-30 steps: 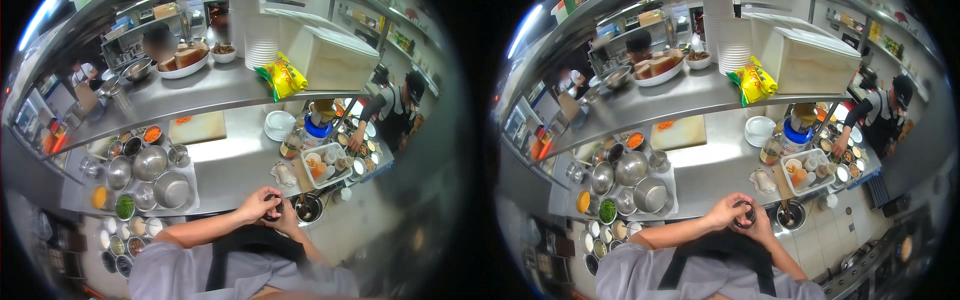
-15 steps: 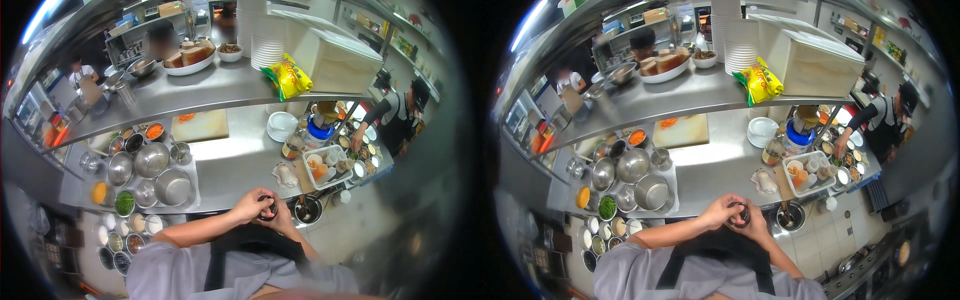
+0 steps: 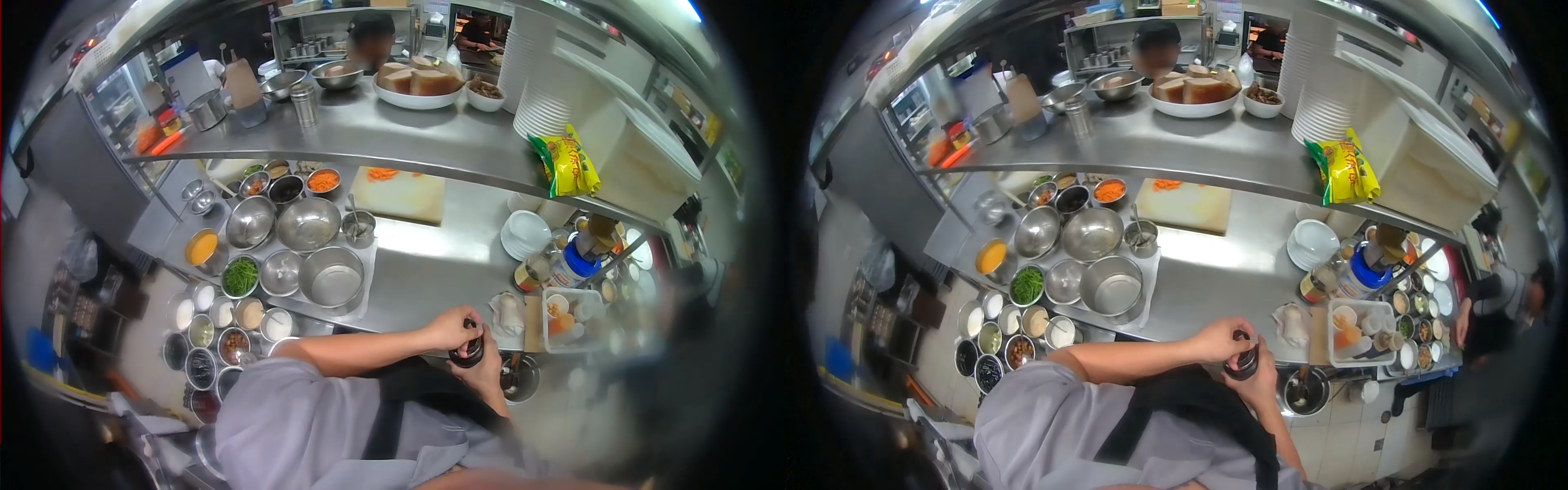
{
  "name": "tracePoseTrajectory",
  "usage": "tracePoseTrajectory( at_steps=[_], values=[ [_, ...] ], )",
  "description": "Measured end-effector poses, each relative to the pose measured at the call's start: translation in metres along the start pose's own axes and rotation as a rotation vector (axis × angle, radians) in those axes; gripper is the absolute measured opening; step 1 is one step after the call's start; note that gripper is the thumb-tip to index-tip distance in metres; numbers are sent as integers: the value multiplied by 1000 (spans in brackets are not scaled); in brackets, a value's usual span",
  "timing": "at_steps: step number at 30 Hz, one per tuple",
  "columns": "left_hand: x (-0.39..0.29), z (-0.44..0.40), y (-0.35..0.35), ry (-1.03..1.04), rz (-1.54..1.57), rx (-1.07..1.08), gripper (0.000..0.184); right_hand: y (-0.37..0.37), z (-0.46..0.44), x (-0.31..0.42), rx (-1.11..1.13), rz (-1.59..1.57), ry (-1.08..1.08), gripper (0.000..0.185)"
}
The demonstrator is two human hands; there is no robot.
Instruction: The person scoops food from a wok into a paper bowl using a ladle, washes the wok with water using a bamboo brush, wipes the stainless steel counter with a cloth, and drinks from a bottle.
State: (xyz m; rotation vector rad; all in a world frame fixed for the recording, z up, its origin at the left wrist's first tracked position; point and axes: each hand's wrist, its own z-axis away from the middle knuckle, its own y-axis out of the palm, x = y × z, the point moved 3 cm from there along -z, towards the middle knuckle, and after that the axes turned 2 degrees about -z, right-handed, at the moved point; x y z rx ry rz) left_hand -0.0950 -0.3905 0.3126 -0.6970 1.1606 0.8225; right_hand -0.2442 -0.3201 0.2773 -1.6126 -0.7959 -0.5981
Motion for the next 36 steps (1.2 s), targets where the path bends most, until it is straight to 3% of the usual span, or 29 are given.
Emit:
tracePoseTrajectory(
  at_steps=[4,6,10,13,15,18,22,24,25,27,28,30,31,32,34,36],
  values=[
    [3,1,3,-5,-131,90,34,3,2,-17,12,-10,-62,115],
    [1,0,-2,320,-555,-35,48,5,0,-14,5,9,-132,117],
    [-6,7,-5,534,-785,-80,60,1,-4,-8,17,9,-96,116],
    [-8,0,-4,416,-732,-24,60,4,-3,-14,36,8,-62,115],
    [-7,-5,-6,150,-716,-11,58,9,-2,-21,-5,27,-94,115],
    [-7,-15,-7,-6,-759,-70,54,17,0,-28,-79,72,-163,114],
    [-7,-14,-1,98,-868,34,46,17,6,-29,-136,112,-187,117],
    [-12,-3,11,913,-920,59,31,17,8,-38,-140,102,-212,120],
    [-32,6,8,915,-919,62,31,16,7,-40,-148,92,-248,122],
    [-50,17,10,344,-625,791,21,16,9,-45,-99,23,-136,124],
    [-47,19,14,347,-625,796,21,16,11,-48,-42,-48,-26,126],
    [-50,22,11,735,-533,117,19,15,7,-42,-52,-33,35,126],
    [-43,14,10,706,-577,-39,27,14,4,-37,-54,-19,94,126],
    [-34,13,15,704,-576,-35,27,11,2,-30,-55,-20,98,126],
    [-25,13,19,642,-796,-372,35,2,-7,-15,-86,-124,13,122],
    [-17,5,25,638,-785,-420,38,-2,-15,-11,-72,-122,-12,120]
  ],
)
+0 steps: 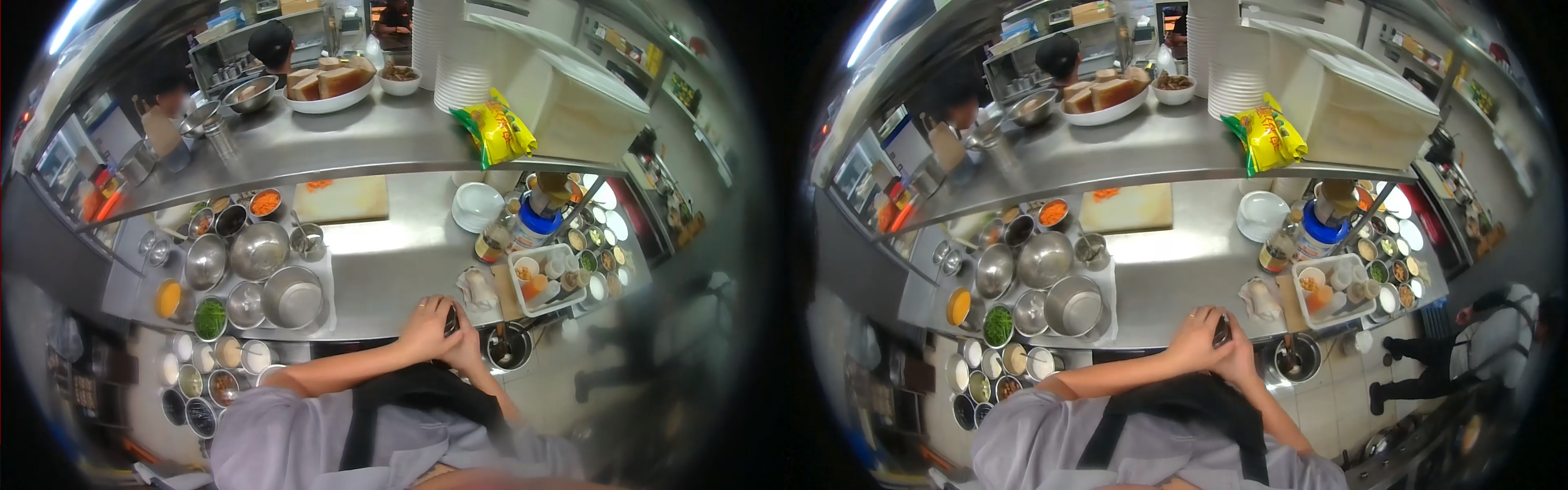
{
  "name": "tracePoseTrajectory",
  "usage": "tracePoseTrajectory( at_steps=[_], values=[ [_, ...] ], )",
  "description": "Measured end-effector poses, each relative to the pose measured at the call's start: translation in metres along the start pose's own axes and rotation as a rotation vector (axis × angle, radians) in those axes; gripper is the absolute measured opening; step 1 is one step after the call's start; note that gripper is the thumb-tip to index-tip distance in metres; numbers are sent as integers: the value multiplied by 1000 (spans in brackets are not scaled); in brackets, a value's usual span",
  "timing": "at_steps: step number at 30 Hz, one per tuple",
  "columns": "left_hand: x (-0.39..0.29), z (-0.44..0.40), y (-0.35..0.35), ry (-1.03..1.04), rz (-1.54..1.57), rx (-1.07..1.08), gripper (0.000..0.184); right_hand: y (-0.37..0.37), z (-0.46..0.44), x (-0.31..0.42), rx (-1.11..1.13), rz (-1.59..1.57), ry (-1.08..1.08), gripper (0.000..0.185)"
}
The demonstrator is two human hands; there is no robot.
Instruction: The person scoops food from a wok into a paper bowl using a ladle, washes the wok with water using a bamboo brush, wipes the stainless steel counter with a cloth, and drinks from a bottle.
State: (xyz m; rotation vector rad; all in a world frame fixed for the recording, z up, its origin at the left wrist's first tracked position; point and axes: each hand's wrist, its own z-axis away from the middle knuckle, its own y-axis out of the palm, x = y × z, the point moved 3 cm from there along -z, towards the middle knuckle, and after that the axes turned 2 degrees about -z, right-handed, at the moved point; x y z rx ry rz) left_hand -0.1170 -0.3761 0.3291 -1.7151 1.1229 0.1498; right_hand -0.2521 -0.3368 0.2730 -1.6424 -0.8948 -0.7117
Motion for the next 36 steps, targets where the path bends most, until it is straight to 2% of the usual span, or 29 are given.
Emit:
tracePoseTrajectory(
  at_steps=[2,4,6,8,11,13,14,15,16,17,18,19,20,21,22,24,25,27,28,30,31,33,34,35,36],
  values=[
    [4,1,5,-22,-10,-38,40,-5,-6,5,15,-4,-22,118],
    [6,-11,1,44,217,-18,38,-17,-11,7,171,-135,69,112],
    [5,-15,-2,76,255,17,36,-18,-16,6,222,-217,67,107],
    [6,-17,-2,110,298,53,35,-23,-17,14,225,-233,-21,104],
    [23,-15,3,187,374,171,45,-16,-12,-1,182,-195,-37,103],
    [36,-17,9,262,454,402,63,-17,-13,-7,284,-189,89,102],
    [36,-25,-6,422,265,356,79,-16,-12,-12,321,-122,66,104],
    [32,-41,-33,446,26,295,86,-11,-10,-25,320,-70,31,104],
    [30,-64,-67,492,43,221,91,-13,-9,-17,369,-71,-3,103],
    [24,-80,-106,429,-91,28,86,0,-1,-47,379,-74,-76,103],
    [34,-104,-144,488,-45,-204,65,4,5,-56,394,-46,-72,103],
    [35,-123,-188,532,-502,-415,54,12,12,-71,390,-50,-104,102],
    [48,-143,-222,697,-587,-689,30,17,17,-82,412,-48,-63,101],
    [66,-161,-258,690,-702,-782,18,27,24,-101,427,-13,-16,101],
    [76,-178,-280,609,-710,-930,17,37,31,-119,397,12,-4,100],
    [77,-196,-307,208,-636,-692,24,60,44,-164,418,33,52,97],
    [94,-202,-313,205,-640,-681,24,72,51,-183,423,24,58,97],
    [137,-227,-321,210,-700,-561,32,96,61,-220,467,104,212,94],
    [148,-230,-317,213,-704,-558,32,107,63,-227,466,99,211,94],
    [170,-232,-307,243,-691,-471,34,125,61,-241,529,156,346,89],
    [176,-231,-303,153,-783,-422,32,132,57,-244,534,152,391,90],
    [167,-232,-300,194,-657,-497,28,152,44,-255,520,194,360,95],
    [164,-232,-299,192,-640,-524,28,157,36,-255,494,154,330,87],
    [161,-231,-297,263,-698,-491,28,181,37,-287,427,166,278,83],
    [158,-230,-294,329,-758,-451,28,176,28,-269,365,213,246,81]
  ],
)
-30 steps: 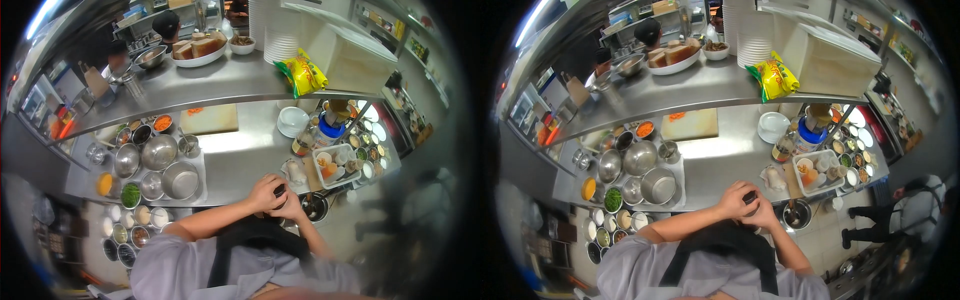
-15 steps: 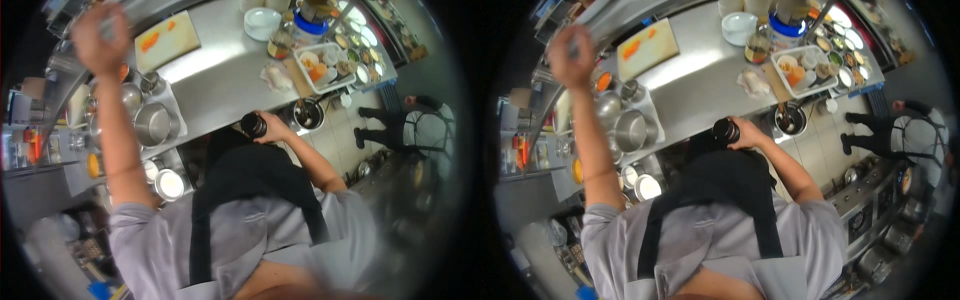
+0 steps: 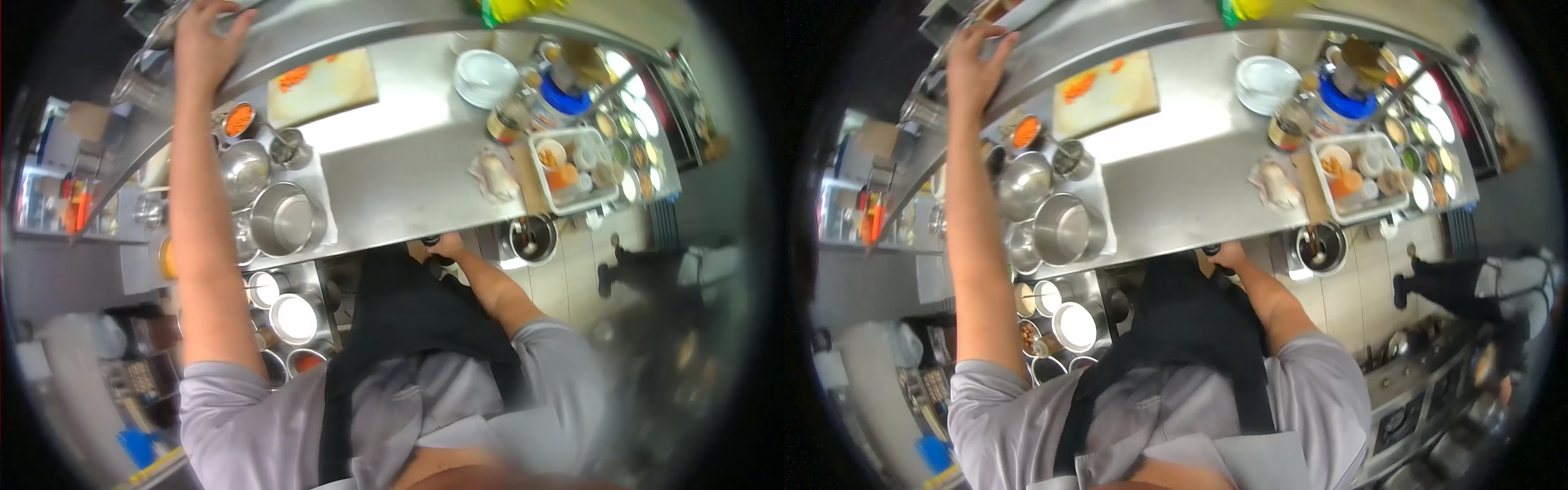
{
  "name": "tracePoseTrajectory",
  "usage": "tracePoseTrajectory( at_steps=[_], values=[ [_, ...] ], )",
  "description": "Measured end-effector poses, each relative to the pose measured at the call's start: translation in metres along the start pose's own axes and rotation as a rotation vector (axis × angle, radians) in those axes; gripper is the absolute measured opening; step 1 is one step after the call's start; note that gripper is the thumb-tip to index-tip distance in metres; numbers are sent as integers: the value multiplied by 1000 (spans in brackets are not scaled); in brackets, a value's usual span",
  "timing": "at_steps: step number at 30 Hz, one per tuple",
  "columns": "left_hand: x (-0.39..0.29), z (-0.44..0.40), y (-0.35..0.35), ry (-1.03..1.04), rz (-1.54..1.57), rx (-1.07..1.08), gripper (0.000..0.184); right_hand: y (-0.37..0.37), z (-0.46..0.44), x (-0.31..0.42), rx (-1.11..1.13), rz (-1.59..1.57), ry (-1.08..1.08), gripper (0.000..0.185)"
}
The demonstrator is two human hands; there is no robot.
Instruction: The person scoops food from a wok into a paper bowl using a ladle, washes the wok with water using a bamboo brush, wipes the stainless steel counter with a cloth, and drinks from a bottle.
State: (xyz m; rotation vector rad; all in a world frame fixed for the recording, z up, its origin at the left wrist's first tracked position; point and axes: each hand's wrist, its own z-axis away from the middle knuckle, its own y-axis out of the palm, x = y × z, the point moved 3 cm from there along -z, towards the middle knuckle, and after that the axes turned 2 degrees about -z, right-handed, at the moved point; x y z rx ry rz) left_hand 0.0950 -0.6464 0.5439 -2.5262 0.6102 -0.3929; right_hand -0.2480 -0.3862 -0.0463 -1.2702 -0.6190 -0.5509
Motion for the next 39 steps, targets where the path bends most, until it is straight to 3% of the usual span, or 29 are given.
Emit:
tracePoseTrajectory(
  at_steps=[2,4,5,14,19,26,29,35,39],
  values=[
    [-7,-1,-1,-32,35,45,29,42,-29,-33,77,-130,17,77],
    [-13,1,-4,-160,56,120,28,73,-57,-42,-94,190,-217,68],
    [-12,3,-3,-183,98,143,28,77,-67,-42,-125,233,-219,68],
    [-14,1,-5,-354,180,298,26,71,-120,-3,22,226,36,67],
    [-3,5,4,-294,173,265,34,68,-130,0,74,212,63,66],
    [0,7,3,-299,189,287,30,66,-122,-1,200,228,73,66],
    [-2,8,1,-339,226,336,28,74,-89,-19,348,274,58,65],
    [-6,8,-3,-304,227,299,28,75,22,-52,881,326,-5,65],
    [2,13,6,-305,236,285,30,54,47,-33,1039,259,-41,64]
  ],
)
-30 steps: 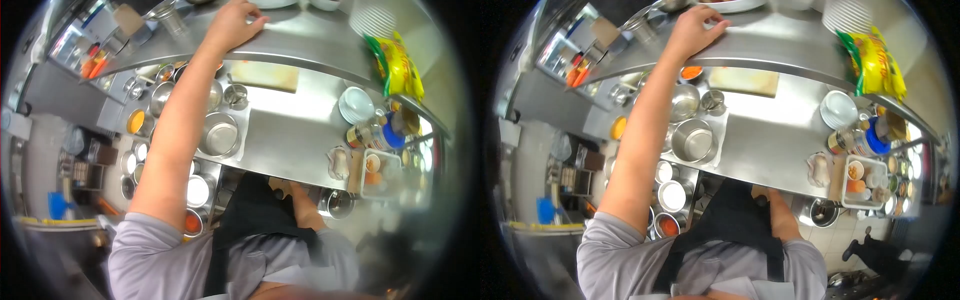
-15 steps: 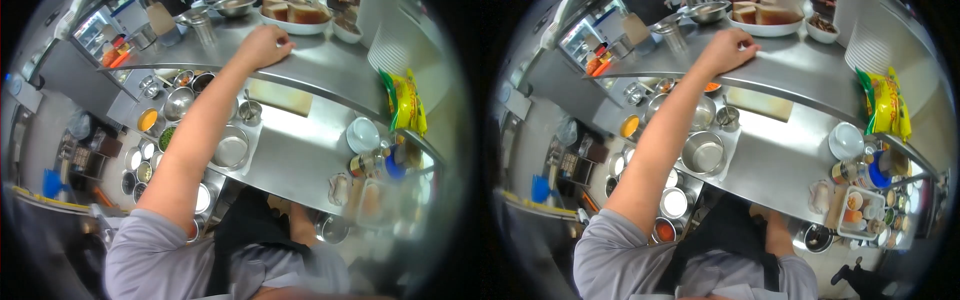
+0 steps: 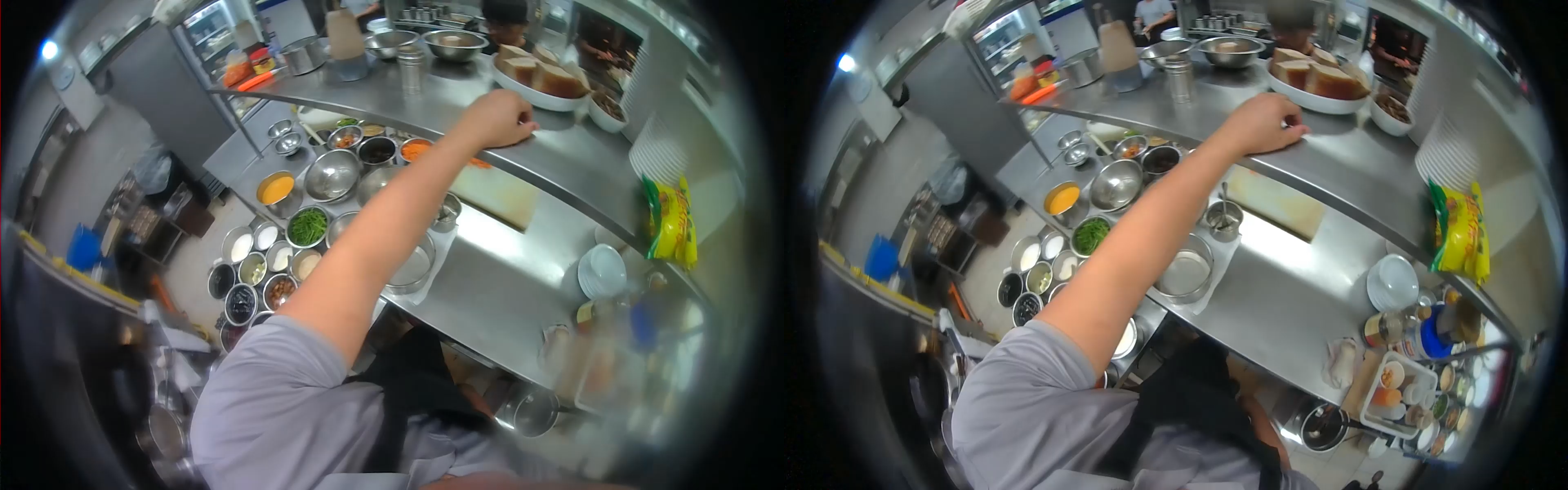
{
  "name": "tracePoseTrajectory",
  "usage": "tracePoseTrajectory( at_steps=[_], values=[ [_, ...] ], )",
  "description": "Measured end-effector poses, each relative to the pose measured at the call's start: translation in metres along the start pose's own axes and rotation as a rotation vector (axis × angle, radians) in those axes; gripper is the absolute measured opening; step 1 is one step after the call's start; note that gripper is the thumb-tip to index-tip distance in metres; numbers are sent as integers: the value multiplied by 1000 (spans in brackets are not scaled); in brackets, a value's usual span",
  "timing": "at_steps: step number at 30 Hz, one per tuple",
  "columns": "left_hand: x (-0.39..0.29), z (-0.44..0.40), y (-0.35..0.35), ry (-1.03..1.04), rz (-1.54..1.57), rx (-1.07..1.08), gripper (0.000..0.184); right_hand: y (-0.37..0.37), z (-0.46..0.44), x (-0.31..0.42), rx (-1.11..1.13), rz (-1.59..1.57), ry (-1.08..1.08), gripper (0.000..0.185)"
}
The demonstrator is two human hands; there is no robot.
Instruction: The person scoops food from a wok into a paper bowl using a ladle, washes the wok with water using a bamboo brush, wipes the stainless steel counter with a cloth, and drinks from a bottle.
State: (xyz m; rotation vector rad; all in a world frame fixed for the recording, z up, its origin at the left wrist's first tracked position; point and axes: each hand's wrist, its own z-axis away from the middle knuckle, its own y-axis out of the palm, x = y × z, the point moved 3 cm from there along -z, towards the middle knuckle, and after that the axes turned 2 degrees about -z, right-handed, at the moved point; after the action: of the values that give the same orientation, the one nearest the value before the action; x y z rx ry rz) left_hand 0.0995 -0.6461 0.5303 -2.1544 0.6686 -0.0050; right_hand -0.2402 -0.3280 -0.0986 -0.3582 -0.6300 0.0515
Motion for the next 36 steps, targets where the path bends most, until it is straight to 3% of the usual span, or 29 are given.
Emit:
tracePoseTrajectory(
  at_steps=[4,6,8,10,12,13,15,16,18,21,24,32,36],
  values=[
    [-5,5,-6,-37,-16,12,27,-35,22,17,-58,-117,-82,64],
    [-4,5,-5,-27,8,-7,25,-72,41,34,-166,-335,-74,64],
    [-1,4,0,-93,18,27,24,-110,74,65,-258,-575,-54,55],
    [-1,7,-3,-82,66,-24,22,-140,76,50,-345,-732,-182,45],
    [0,6,0,-78,40,-37,23,-172,104,77,-592,-633,-278,40],
    [-2,6,-3,-83,25,-35,23,-177,92,68,-581,-632,-290,40],
    [-6,8,-6,-119,43,3,24,-195,88,50,-997,-497,-403,39],
    [-8,10,-10,-112,48,-20,24,-193,84,46,-988,-496,-413,39],
    [-7,10,-9,-119,44,-23,23,-192,85,44,-1242,-228,-399,41],
    [-6,7,-7,-119,44,-29,23,-176,79,42,-1398,-35,-445,47],
    [-5,4,-4,-119,36,-28,23,-167,70,39,-1385,171,-433,54],
    [-3,4,0,-129,46,-68,23,-165,72,50,-1370,228,-335,56],
    [-8,5,-7,-192,-6,13,23,-165,71,53,-1328,228,-221,56]
  ],
)
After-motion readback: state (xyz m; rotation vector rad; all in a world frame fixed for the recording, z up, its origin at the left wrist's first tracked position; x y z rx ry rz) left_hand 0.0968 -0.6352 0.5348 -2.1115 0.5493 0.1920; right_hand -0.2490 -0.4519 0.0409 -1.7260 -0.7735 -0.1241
